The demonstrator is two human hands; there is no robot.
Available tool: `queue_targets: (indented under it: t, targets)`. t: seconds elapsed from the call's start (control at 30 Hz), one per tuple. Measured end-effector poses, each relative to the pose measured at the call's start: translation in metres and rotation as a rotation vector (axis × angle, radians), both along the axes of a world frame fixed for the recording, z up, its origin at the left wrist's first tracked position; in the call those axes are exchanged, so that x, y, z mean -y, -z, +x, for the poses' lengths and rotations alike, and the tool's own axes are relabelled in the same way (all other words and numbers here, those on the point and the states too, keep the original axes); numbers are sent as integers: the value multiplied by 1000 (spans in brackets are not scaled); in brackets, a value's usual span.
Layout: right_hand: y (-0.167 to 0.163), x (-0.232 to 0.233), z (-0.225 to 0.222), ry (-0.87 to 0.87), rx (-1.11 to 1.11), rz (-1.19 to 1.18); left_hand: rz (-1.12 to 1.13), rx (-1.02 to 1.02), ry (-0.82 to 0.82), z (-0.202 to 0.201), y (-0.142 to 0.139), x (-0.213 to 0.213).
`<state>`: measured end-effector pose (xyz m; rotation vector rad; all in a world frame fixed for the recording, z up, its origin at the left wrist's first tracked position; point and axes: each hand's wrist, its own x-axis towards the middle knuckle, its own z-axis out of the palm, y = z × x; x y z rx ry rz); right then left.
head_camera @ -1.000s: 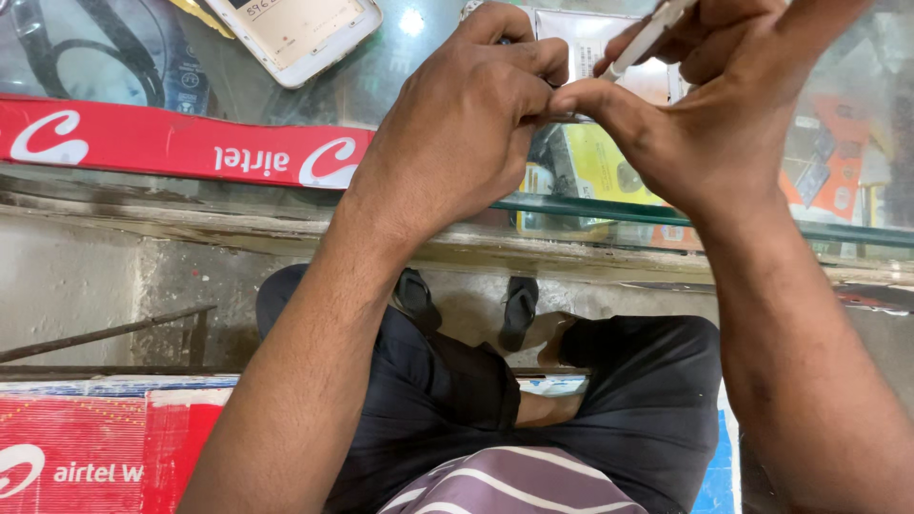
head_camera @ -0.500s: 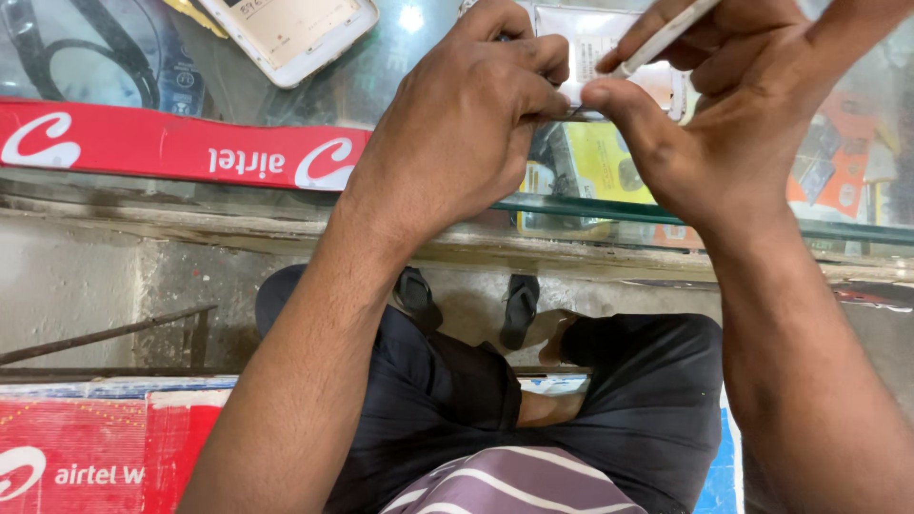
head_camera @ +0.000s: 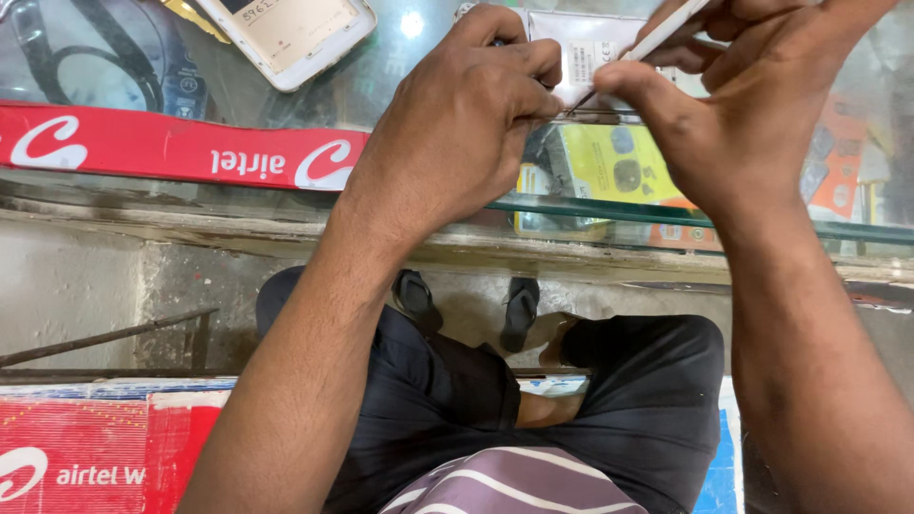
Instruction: The person uses a precision screwdriver to scrape residue from the edges of a smartphone's internal metal frame. They then use a toothbrush to scrub the inside of the phone's back cover, dipping it in a green bowl of liquid to clean the surface.
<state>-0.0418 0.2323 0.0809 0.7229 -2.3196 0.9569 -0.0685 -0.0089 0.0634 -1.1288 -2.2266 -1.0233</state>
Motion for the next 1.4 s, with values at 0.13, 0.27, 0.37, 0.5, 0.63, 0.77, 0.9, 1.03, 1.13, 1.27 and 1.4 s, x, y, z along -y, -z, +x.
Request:
queue_targets:
  t: [0.13,0.27,0.37,0.5,0.63,0.77,0.9,1.03,1.13,1.27,1.4]
  targets:
    - [-1,1,14,17,451,-506,-7,-18,26,-1,-1,2]
    - [5,2,11,-46,501,-626,-10,21,32,2,-2,4]
    - [10,0,9,-74,194,-354,-4,-5,30,-1,-3,3]
    - [19,1,12,-61,-184,19,-5,-10,40,0,-3,4]
    - [26,-5,16,35,-202,-91,-30,-43,33,-1,-2,4]
    - [33,-21,26,85,-55,-505,-82,-103,-11,0,0,5]
    - [40,-33,33,79,100,-940,-145,-189,-49,6,2,7]
    - [43,-40,31,36,94,-897,-209,-223,-67,9,1,7]
    - [46,-41,31,12,70,-846,-230,-245,-73,10,0,6]
    - [47,-42,31,-13,60,-843,-247,-269,-89,10,1,5]
    - [45,-42,30,-31,56,-821,-260,-290,-99,9,2,3]
